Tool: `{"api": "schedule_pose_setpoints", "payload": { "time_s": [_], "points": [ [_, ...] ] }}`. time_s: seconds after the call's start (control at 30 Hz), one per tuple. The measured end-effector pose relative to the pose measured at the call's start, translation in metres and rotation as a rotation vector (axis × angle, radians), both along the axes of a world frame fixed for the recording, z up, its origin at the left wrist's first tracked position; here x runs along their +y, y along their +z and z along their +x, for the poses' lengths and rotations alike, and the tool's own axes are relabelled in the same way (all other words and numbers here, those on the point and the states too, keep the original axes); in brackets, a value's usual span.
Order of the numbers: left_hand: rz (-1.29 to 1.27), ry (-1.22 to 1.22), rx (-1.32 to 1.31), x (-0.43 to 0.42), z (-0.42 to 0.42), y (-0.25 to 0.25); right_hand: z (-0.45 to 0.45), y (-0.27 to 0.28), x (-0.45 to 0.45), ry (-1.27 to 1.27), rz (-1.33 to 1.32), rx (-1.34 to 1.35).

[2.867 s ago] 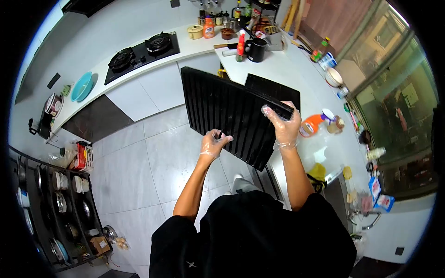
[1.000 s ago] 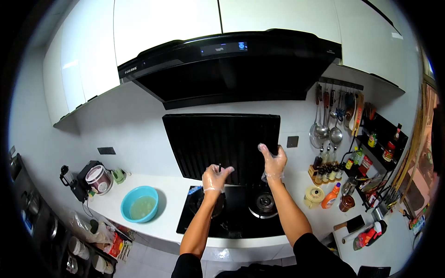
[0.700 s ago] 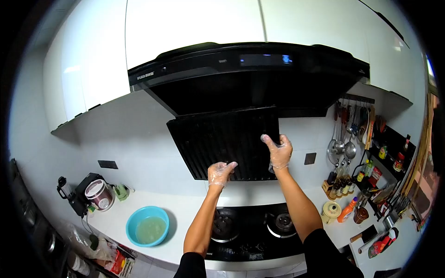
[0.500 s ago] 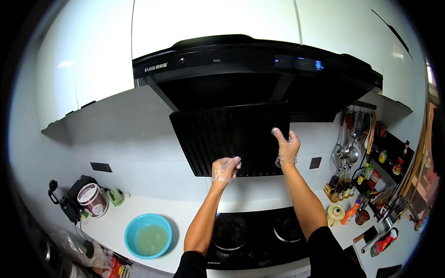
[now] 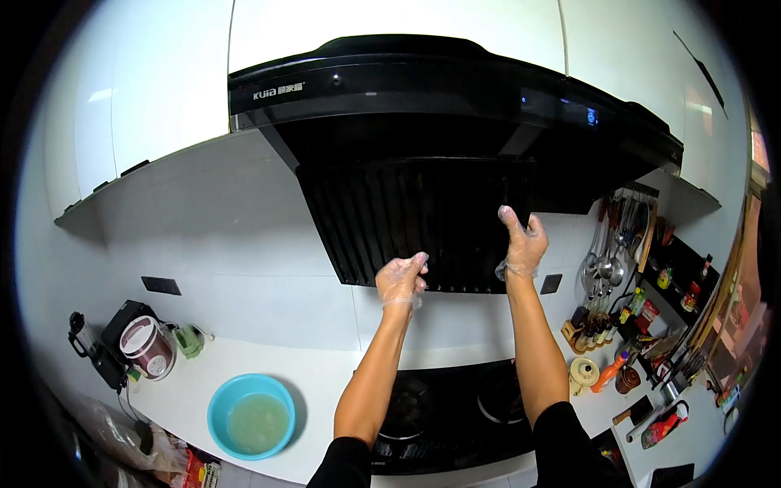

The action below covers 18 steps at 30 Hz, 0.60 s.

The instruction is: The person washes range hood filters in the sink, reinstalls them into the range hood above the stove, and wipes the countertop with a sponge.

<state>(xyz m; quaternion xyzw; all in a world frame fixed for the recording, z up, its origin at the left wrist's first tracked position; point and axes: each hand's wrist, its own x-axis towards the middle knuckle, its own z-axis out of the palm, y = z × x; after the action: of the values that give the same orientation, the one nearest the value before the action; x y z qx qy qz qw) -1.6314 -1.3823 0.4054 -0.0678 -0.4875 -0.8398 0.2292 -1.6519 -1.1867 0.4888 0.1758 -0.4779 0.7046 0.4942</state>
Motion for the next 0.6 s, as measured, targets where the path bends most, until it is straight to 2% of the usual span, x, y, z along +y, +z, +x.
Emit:
{"api": "schedule_pose_setpoints", "payload": {
  "time_s": [0.07,0.17,0.2,0.3,0.4,0.5,0.6],
  "points": [
    [-0.025,0.096,0.04,0.008,-0.006,0.001,-0.006,-0.004,0.005,-0.038,0.007,0.017],
    [-0.265,0.493,0.286,0.016,-0.028,-0.002,-0.018,0.002,0.004,-0.031,-0.018,0.072],
    [-0.322,0.504,0.232,0.015,-0.025,0.003,-0.019,0.005,0.003,-0.047,0.002,0.04],
    [-0.383,0.664,0.311,0.013,-0.045,0.007,-0.025,0.015,-0.003,-0.058,0.029,0.027],
    [-0.525,0.618,0.327,0.009,-0.044,0.019,-0.047,0.024,-0.003,-0.091,0.082,0.013],
    [-0.562,0.534,0.308,0.01,-0.039,0.036,-0.06,0.032,-0.005,-0.138,0.104,-0.002],
    [-0.595,0.623,0.267,0.008,-0.057,0.04,-0.066,0.039,-0.015,-0.17,-0.007,0.084]
  ]
}}
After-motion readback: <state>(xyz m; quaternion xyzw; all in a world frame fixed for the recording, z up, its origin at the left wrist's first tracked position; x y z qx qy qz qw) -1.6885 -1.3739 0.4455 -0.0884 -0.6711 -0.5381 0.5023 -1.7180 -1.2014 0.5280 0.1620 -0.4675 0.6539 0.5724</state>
